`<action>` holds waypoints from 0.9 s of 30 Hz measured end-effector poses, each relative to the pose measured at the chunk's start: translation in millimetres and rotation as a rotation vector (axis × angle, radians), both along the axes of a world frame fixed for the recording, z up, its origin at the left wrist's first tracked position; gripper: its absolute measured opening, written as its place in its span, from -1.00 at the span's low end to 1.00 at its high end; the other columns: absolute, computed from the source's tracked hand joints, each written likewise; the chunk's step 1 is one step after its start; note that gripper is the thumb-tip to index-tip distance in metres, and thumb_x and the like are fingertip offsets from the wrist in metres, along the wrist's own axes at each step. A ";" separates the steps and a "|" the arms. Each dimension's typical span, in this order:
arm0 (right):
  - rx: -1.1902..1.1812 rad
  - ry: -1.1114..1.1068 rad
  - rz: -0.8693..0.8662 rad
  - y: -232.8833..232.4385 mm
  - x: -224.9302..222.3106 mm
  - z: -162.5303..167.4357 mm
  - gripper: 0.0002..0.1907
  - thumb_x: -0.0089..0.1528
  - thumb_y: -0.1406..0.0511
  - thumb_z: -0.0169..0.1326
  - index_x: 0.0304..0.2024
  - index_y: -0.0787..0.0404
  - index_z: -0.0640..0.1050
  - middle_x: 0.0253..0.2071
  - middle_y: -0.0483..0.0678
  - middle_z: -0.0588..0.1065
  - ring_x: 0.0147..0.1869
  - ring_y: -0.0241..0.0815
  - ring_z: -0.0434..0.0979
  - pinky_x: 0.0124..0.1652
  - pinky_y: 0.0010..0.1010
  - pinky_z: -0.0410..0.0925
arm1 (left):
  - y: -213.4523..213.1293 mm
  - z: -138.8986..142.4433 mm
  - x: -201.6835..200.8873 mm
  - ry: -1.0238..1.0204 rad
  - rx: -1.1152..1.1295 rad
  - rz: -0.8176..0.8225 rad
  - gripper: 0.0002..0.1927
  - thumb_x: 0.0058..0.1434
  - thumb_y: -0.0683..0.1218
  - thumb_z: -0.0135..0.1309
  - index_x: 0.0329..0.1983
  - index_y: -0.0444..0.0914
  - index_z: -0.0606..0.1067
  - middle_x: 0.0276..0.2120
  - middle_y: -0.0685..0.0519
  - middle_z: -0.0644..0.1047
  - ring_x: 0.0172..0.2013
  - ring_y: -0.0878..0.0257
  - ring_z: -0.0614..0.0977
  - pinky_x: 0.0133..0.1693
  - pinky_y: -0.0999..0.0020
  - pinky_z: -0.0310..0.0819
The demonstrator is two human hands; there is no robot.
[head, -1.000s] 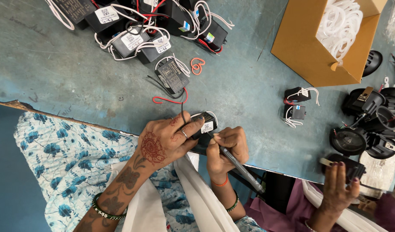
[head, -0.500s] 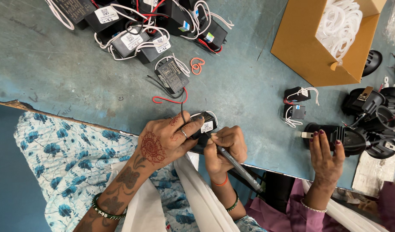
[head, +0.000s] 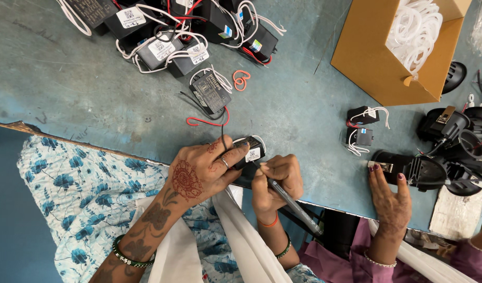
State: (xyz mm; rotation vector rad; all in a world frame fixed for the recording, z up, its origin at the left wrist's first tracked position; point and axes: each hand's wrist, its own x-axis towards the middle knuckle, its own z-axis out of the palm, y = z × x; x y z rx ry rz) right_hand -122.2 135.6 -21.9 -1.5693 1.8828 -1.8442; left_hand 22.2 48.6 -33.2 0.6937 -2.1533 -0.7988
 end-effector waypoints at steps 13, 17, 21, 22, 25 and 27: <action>0.000 0.013 -0.033 -0.8 -0.8 -2.1 -0.87 0.03 0.59 0.01 -0.45 0.35 0.38 -0.40 0.00 0.35 -0.39 -0.30 0.37 -0.34 -0.49 0.32 | -0.2 -0.1 0.5 -0.008 0.004 -0.008 -0.48 -0.01 -0.08 0.33 0.08 -0.18 0.58 -0.25 0.09 0.45 -0.44 0.23 0.60 -0.38 0.28 0.56; 0.004 0.034 -0.031 -1.0 -1.8 -2.8 -0.88 0.03 0.59 0.02 -0.46 0.36 0.39 -0.40 0.00 0.35 -0.40 -0.29 0.38 -0.33 -0.48 0.35 | -0.2 0.0 0.8 -0.010 0.005 -0.008 -0.48 -0.01 -0.07 0.33 0.08 -0.18 0.57 -0.24 0.09 0.45 -0.44 0.23 0.60 -0.38 0.28 0.56; 0.014 0.055 -0.041 -0.1 -1.6 -2.4 -0.87 0.01 0.59 0.01 -0.46 0.36 0.37 -0.41 0.00 0.34 -0.39 -0.28 0.38 -0.33 -0.48 0.33 | -0.5 0.5 1.0 -0.026 -0.005 -0.008 -0.48 -0.02 -0.07 0.33 0.07 -0.18 0.58 -0.25 0.08 0.45 -0.45 0.23 0.60 -0.39 0.27 0.55; 0.011 0.041 -0.037 -0.3 -1.3 -2.4 -0.86 0.01 0.60 0.01 -0.47 0.35 0.37 -0.41 0.00 0.34 -0.40 -0.30 0.37 -0.35 -0.49 0.32 | -0.6 0.5 1.1 -0.023 -0.001 -0.010 -0.48 -0.01 -0.07 0.33 0.07 -0.18 0.58 -0.25 0.08 0.45 -0.45 0.23 0.60 -0.39 0.27 0.55; -0.002 0.012 -0.031 -0.5 -1.5 -2.8 -0.86 0.00 0.61 0.00 -0.48 0.36 0.35 -0.42 0.00 0.33 -0.43 -0.32 0.35 -0.39 -0.50 0.29 | -0.7 0.5 0.6 -0.018 0.009 -0.015 -0.48 -0.01 -0.07 0.33 0.08 -0.18 0.57 -0.25 0.09 0.44 -0.44 0.24 0.60 -0.37 0.28 0.56; -0.011 0.009 -0.035 -0.3 -1.0 -3.6 -0.87 0.00 0.61 -0.02 -0.47 0.37 0.36 -0.41 0.01 0.33 -0.42 -0.31 0.35 -0.37 -0.49 0.30 | -0.5 0.2 0.6 -0.020 0.013 -0.017 -0.48 -0.01 -0.07 0.33 0.09 -0.18 0.57 -0.25 0.10 0.44 -0.45 0.25 0.60 -0.37 0.28 0.56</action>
